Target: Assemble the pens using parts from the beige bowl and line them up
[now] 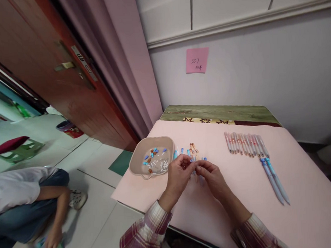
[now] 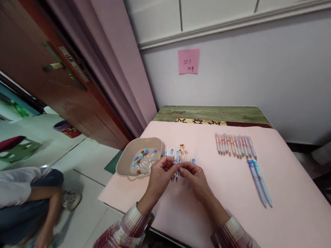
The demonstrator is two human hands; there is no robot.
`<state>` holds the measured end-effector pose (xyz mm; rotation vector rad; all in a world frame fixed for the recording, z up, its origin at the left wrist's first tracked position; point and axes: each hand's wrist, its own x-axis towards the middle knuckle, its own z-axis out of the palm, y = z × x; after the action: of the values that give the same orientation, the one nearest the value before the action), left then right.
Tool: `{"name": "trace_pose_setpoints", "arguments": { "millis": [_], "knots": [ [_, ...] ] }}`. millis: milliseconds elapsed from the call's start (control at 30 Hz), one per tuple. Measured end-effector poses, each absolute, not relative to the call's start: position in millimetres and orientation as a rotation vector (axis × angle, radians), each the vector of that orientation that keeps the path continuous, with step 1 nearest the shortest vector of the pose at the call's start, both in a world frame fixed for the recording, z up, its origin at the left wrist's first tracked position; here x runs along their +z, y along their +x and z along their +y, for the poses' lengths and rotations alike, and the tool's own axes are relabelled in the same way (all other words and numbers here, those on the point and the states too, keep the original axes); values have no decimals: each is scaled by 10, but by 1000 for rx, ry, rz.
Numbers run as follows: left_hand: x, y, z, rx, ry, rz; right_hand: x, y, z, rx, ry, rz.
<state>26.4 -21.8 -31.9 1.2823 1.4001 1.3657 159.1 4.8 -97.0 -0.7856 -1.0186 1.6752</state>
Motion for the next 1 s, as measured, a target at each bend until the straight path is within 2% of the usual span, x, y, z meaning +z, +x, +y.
{"name": "trace_pose_setpoints", "arguments": {
  "millis": [233, 500, 700, 1000],
  "knots": [
    [-151, -600, 82, 1438, 1359, 1717, -957, 1627, 56, 1770, -744, -799],
    [-41, -1631, 331, 779, 1760, 2301, -1008, 1605, 38, 1827, -759, -753],
    [-184, -1673, 301, 489, 1817, 2111, -1052, 1613, 78, 1839, -764, -696],
    [-436, -1336, 527, 375, 1876, 1982, -1055, 1605, 74, 1866, -774, -734]
  ]
}}
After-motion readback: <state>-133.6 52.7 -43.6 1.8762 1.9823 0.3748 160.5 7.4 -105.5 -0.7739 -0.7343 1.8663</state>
